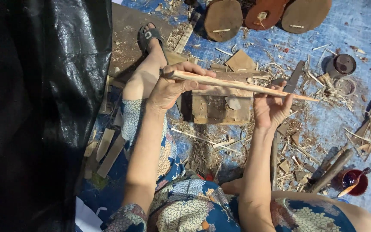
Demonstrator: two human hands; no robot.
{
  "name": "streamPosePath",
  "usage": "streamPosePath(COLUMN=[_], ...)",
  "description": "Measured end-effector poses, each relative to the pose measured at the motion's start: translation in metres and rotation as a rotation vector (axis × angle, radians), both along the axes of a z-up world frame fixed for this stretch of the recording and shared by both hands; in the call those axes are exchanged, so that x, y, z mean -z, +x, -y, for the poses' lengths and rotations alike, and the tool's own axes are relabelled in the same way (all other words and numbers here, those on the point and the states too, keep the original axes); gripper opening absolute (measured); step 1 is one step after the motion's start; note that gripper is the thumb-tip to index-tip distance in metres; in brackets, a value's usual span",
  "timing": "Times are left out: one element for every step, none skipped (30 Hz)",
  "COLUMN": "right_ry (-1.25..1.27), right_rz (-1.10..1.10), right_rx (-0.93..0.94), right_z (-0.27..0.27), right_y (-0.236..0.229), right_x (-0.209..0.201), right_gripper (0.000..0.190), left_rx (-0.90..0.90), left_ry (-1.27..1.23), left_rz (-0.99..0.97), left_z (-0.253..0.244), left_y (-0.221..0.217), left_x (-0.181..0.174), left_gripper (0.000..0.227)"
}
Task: Sanding and scraping a wooden instrument neck using abrasive material and a curved blade to smooth and shape the surface.
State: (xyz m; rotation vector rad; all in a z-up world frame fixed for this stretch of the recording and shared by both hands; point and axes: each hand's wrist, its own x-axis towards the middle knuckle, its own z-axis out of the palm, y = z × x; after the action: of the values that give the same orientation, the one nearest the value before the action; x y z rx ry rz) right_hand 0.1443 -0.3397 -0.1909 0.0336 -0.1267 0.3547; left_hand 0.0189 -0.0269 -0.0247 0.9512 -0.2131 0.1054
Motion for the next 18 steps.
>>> streamPosePath(right_ry=[-0.013,-0.026,-0.027,-0.066,-0.104,-0.105,-0.166,-0.225,-0.224,-0.277,-0.327,-0.325,-0.363,-0.4,-0.397,-0.671,-0.94,-0.939], right_rz=[-0.049,-0.095,-0.095,-0.171,-0.248,-0.257,-0.294,-0.331,-0.341,-0.439,-0.539,-0.545,-0.535,-0.522,-0.525,-0.384,-0.236,-0.241], right_rx=[0.006,0.013,0.014,0.036,0.059,0.078,0.069,0.064,0.088,0.093,0.097,0.111,0.06,0.007,0.021,-0.057,-0.138,-0.132], right_z=[0.002,0.005,0.001,0.0,-0.001,-0.012,-0.022,-0.03,-0.034,-0.037,-0.041,-0.043,-0.045,-0.048,-0.055,-0.062,-0.069,-0.062], right_y=[0.001,0.004,0.005,0.001,-0.001,-0.01,-0.018,-0.025,-0.027,-0.027,-0.027,-0.028,-0.028,-0.026,-0.031,-0.037,-0.043,-0.038], right_x=[0.005,0.009,0.009,0.011,0.014,0.002,-0.009,-0.021,-0.015,-0.01,-0.004,0.004,0.011,0.017,-0.002,-0.02,-0.038,-0.027], right_gripper=[0.047,0.044,0.044,0.041,0.039,0.039,0.033,0.028,0.028,0.03,0.032,0.032,0.034,0.037,0.037,0.041,0.047,0.047], left_rx=[-0.001,-0.001,-0.001,0.003,0.006,0.026,0.007,-0.006,0.018,-0.086,-0.189,-0.173,-0.258,-0.344,-0.329,-0.379,-0.428,-0.421], left_ry=[0.029,0.058,0.056,0.076,0.095,0.092,0.076,0.06,0.056,0.183,0.311,0.308,0.249,0.19,0.188,0.036,-0.115,-0.115], left_rz=[0.01,0.022,0.022,0.028,0.034,0.026,0.057,0.089,0.083,0.109,0.136,0.134,0.161,0.191,0.191,0.177,0.161,0.159], left_z=[-0.002,-0.004,-0.004,-0.003,-0.001,-0.003,-0.005,-0.006,-0.005,-0.004,-0.004,-0.002,-0.001,-0.001,-0.005,-0.009,-0.013,-0.011], left_y=[0.001,0.003,0.003,0.001,0.0,0.0,0.001,0.004,0.002,0.001,-0.001,0.0,0.001,0.004,0.005,0.005,0.005,0.004], left_x=[0.002,0.004,0.0,-0.002,-0.005,-0.004,-0.003,-0.002,-0.01,-0.018,-0.026,-0.019,-0.013,-0.008,-0.007,-0.006,-0.004,-0.009], left_gripper=[0.027,0.027,0.027,0.029,0.031,0.031,0.045,0.06,0.06,0.063,0.069,0.069,0.054,0.05,0.05,0.046,0.044,0.044])
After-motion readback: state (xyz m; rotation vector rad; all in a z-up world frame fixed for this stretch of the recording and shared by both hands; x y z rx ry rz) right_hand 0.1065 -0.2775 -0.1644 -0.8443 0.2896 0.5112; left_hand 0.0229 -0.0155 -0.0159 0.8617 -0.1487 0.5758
